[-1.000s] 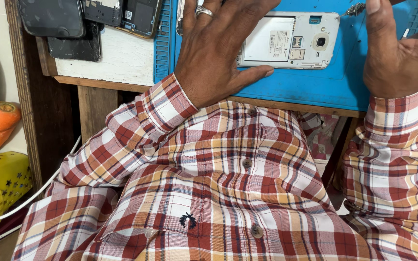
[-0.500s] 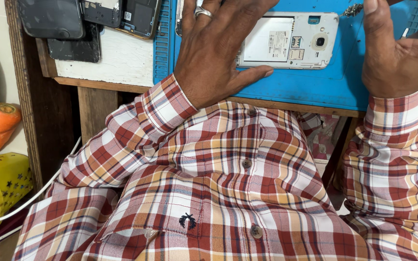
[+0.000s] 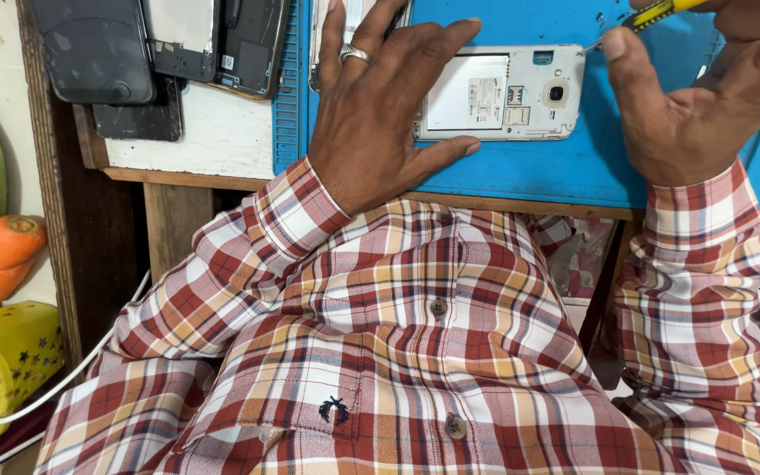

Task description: The person uses a screwdriver to remove screws from the back of a white smartphone. They then separate the back cover from the main body, revealing the internal components. The person handles the separated parts and places them on the workbench.

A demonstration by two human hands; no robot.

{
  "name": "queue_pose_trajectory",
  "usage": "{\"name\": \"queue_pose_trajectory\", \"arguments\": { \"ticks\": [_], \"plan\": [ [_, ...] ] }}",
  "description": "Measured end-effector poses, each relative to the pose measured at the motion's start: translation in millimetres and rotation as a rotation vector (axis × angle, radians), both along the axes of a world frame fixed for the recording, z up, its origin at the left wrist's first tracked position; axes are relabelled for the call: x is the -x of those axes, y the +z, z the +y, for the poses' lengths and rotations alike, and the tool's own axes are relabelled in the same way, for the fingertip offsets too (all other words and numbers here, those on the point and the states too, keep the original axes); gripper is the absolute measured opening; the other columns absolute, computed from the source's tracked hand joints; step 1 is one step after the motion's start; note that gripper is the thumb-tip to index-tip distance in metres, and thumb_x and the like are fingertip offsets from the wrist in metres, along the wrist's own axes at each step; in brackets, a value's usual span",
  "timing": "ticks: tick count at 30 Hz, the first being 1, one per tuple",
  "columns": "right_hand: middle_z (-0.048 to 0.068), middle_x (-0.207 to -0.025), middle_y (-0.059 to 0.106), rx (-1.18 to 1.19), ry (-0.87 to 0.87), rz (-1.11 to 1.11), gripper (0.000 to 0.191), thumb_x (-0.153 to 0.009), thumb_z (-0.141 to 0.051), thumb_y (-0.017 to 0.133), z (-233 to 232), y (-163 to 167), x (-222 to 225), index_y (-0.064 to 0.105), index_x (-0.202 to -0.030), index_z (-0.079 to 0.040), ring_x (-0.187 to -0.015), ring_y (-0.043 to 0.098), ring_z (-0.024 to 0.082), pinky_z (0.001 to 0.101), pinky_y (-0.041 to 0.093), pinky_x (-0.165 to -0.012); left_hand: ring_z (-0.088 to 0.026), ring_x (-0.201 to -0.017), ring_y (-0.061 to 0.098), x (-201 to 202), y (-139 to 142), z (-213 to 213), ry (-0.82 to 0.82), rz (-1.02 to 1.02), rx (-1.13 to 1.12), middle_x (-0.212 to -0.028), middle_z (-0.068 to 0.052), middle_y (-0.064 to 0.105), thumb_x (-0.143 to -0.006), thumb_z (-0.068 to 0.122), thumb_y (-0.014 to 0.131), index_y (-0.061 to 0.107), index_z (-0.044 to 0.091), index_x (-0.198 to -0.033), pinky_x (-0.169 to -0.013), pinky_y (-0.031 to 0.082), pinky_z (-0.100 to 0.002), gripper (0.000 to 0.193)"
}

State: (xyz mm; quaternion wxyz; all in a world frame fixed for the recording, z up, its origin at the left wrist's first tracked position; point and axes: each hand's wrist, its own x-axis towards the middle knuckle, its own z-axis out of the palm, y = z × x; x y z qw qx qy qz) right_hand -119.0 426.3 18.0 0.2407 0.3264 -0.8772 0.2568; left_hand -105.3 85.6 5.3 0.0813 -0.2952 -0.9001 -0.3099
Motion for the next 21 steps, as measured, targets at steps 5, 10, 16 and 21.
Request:
{"name": "queue_pose_trajectory", "arguments": {
  "ticks": [5, 10, 16, 21],
  "plan": [
    [0.011, -0.124, 0.056, 0.018, -0.038, -0.076, 0.112, -0.107, 0.006, 0.080, -7, 5, -3, -0.002, -0.173, -0.031, -0.107, 0.054, 0.022, 0.0338, 0.045, -0.098, -0.035, -0.158, 0.027, 3, 0, 0, 0.001, 0.006, -0.008, -0.151, -0.011, 0.054, -0.095, 0.065, 0.089, 0.039, 0.024, -0.162, -0.130, -0.004, -0.065, 0.093],
    [0.009, -0.128, 0.062, 0.077, -0.001, -0.088, 0.110, -0.107, 0.007, 0.078, -26, 14, -3, -0.003, -0.171, -0.033, -0.111, 0.058, 0.023, 0.0369, 0.045, -0.099, -0.035, -0.158, 0.027, 2, 5, -7, 0.002, -0.008, -0.009, -0.151, -0.010, 0.054, -0.096, 0.065, 0.087, 0.041, 0.024, -0.162, -0.130, -0.002, -0.065, 0.090],
    [0.016, -0.138, 0.059, 0.004, -0.103, -0.086, 0.111, -0.109, 0.003, 0.082, -44, 24, -6, -0.004, -0.169, -0.031, -0.111, 0.062, 0.024, 0.0339, 0.052, -0.095, -0.036, -0.156, 0.026, 3, 9, -19, 0.005, -0.025, 0.011, -0.149, -0.010, 0.054, -0.094, 0.064, 0.084, 0.043, 0.022, -0.160, -0.128, 0.000, -0.066, 0.089],
    [0.010, -0.137, 0.057, 0.036, -0.090, -0.076, 0.108, -0.108, 0.003, 0.081, -58, 21, -4, -0.002, -0.169, -0.030, -0.108, 0.063, 0.024, 0.0336, 0.053, -0.093, -0.036, -0.155, 0.027, 4, 10, -31, 0.014, -0.031, 0.019, -0.148, -0.010, 0.055, -0.093, 0.066, 0.082, 0.044, 0.021, -0.159, -0.127, 0.001, -0.067, 0.089]
  ]
}}
